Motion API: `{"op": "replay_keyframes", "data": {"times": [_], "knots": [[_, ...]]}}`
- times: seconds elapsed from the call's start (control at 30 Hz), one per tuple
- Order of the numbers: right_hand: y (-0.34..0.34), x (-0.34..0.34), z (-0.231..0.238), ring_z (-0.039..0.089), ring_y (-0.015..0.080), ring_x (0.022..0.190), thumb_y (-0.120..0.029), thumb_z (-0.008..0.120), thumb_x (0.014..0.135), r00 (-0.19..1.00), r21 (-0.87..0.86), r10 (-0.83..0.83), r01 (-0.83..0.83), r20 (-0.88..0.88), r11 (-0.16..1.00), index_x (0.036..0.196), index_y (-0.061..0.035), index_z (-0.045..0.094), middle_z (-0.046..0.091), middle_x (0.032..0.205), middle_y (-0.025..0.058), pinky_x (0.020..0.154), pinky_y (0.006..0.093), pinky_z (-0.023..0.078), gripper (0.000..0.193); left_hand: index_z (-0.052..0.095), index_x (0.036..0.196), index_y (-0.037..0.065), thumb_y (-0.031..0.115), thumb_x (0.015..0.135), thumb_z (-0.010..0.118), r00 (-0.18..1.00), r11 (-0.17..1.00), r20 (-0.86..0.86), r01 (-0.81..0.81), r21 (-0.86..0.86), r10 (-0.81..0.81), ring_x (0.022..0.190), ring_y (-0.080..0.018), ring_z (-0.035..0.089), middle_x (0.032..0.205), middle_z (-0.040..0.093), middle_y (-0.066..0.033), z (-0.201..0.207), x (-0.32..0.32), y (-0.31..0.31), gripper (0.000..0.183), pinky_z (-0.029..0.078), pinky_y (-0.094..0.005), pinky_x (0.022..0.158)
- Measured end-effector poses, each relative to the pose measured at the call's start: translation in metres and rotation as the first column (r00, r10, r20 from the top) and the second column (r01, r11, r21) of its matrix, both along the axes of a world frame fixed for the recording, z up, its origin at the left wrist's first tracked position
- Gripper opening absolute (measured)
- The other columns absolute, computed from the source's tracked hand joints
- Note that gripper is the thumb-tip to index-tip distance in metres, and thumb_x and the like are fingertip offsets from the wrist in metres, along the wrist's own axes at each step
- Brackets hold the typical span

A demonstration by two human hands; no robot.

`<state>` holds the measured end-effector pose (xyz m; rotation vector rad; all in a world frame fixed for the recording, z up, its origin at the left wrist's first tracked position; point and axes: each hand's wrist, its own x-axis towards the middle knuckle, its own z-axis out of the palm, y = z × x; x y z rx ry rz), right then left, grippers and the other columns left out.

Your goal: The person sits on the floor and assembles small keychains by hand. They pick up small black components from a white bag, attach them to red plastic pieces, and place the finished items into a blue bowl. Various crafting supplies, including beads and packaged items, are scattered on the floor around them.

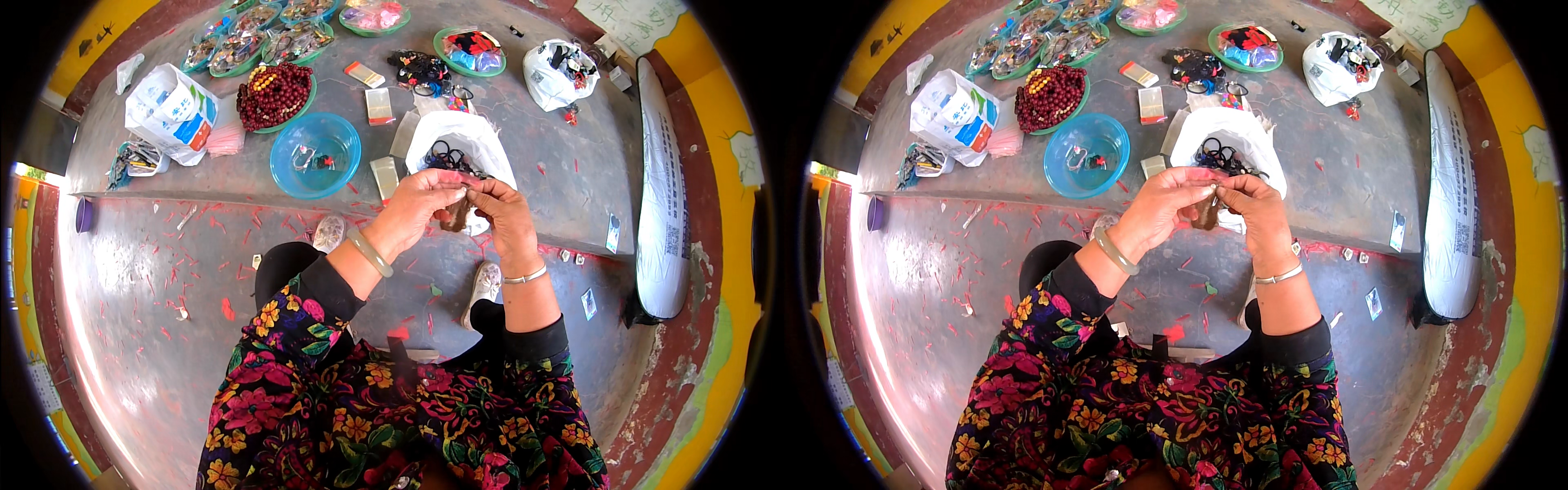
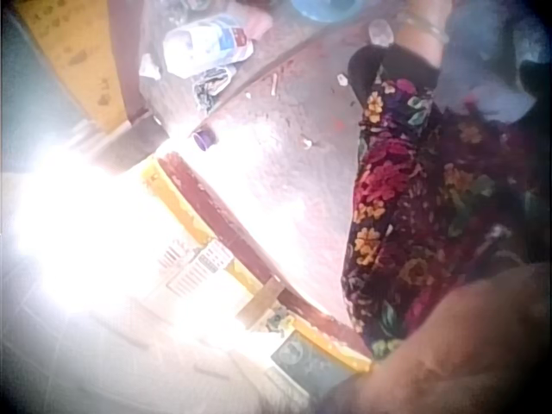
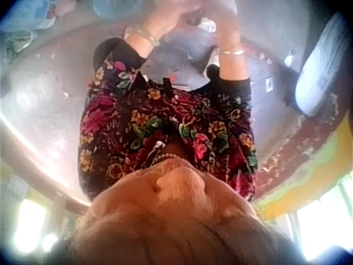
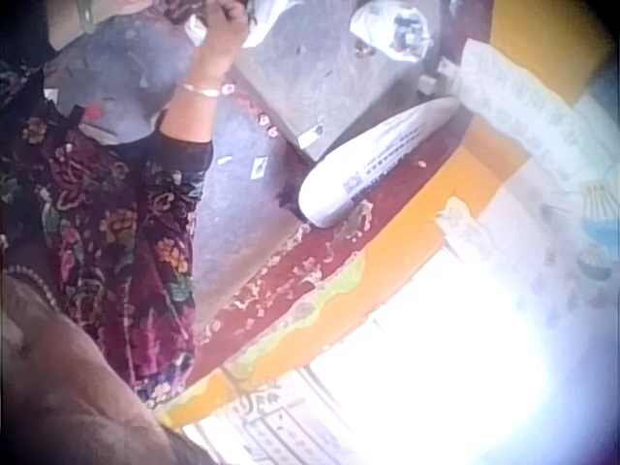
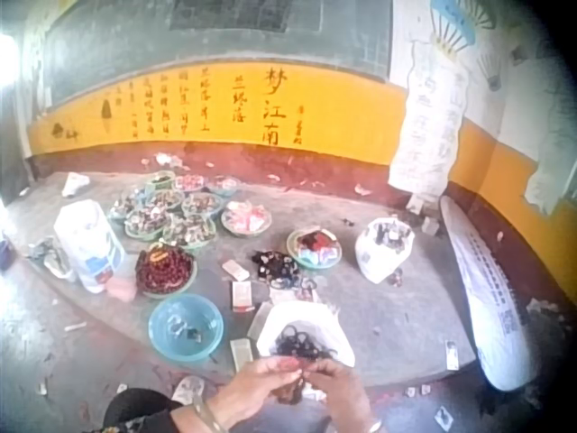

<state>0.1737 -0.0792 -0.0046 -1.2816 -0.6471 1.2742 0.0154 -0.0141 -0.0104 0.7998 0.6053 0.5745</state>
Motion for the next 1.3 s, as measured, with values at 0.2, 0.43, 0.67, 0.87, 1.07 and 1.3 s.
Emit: {"op": "replay_keyframes", "data": {"times": [0.2, 0.43, 0.67, 0.87, 1.07, 1.3], "knots": [[0.0, -0.001, 0.0, 0.055, 0.0095, 0.074, -0.001, 0.063, 0.079, 0.999, 0.047, -0.037, 0.036, 0.013, 0.998, 0.085, -0.0006, 0.064, 0.062, 0.079, 0.0017, 0.068, 0.0218, 0.042, 0.006, 0.061, 0.103, 0.001, 0.011, 0.082, 0.063, 0.998, 1.0, -0.065, -0.01, 0.015, 0.01, 0.07, -0.0074, 0.057, 0.091, 0.062, -0.0027, -0.003, 0.001, 0.0, 0.023, 0.043, -0.018, 0.051], [-0.001, -0.001, 0.001, 0.055, 0.0097, 0.075, -0.003, 0.063, 0.08, 0.999, 0.063, -0.01, 0.007, 0.047, 0.998, 0.086, 0.0001, 0.064, 0.062, 0.079, 0.0022, 0.07, 0.022, 0.042, 0.007, 0.064, 0.099, 0.001, 0.013, 0.08, 0.067, 0.979, 0.998, -0.19, -0.068, 0.015, 0.07, 0.068, -0.0085, 0.057, 0.086, 0.064, -0.004, -0.001, -0.001, 0.0, 0.023, 0.039, -0.0203, 0.049], [-0.002, -0.006, 0.009, 0.056, 0.0097, 0.069, -0.009, 0.065, 0.08, 1.0, -0.074, 0.006, -0.007, -0.008, 0.997, 0.087, 0.0003, 0.066, 0.063, 0.077, 0.0027, 0.065, 0.023, 0.043, 0.011, 0.065, 0.097, 0.001, 0.013, 0.078, 0.069, 0.979, 0.998, -0.198, -0.054, 0.015, 0.056, 0.066, -0.0085, 0.056, 0.085, 0.065, -0.0045, -0.006, -0.004, 0.001, 0.023, 0.037, -0.0207, 0.047], [-0.001, -0.005, 0.001, 0.055, 0.0099, 0.063, -0.011, 0.066, 0.08, 0.999, -0.026, -0.033, 0.033, -0.001, 0.999, 0.087, 0.0011, 0.067, 0.063, 0.074, 0.0035, 0.06, 0.0225, 0.043, 0.014, 0.065, 0.095, 0.003, 0.019, 0.08, 0.068, 0.978, 0.998, -0.199, -0.057, 0.026, 0.061, 0.066, -0.0067, 0.055, 0.085, 0.064, -0.003, 0.002, -0.004, -0.002, 0.022, 0.038, -0.0198, 0.048], [0.003, 0.009, -0.008, 0.057, 0.0123, 0.065, -0.012, 0.06, 0.084, 0.961, -0.014, -0.225, 0.225, -0.159, 0.974, 0.087, -0.0003, 0.065, 0.063, 0.077, 0.0044, 0.062, 0.0252, 0.045, 0.013, 0.063, 0.094, 0.004, 0.032, 0.083, 0.065, 0.987, 0.999, -0.155, 0.05, -0.001, -0.049, 0.069, -0.0052, 0.055, 0.083, 0.063, -0.0002, 0.011, -0.004, -0.001, 0.03, 0.038, -0.0182, 0.049], [0.005, 0.014, -0.008, 0.051, 0.0104, 0.063, -0.013, 0.062, 0.083, 0.878, 0.001, -0.374, 0.392, -0.3, 0.92, 0.08, -0.0055, 0.063, 0.057, 0.072, -0.0001, 0.06, 0.0239, 0.04, 0.008, 0.061, 0.098, 0.001, 0.03, 0.085, 0.062, 0.964, 0.969, -0.169, 0.223, 0.101, -0.205, 0.077, -0.0079, 0.061, 0.088, 0.066, -0.0048, 0.009, -0.003, -0.007, 0.032, 0.038, -0.0172, 0.047]]}}
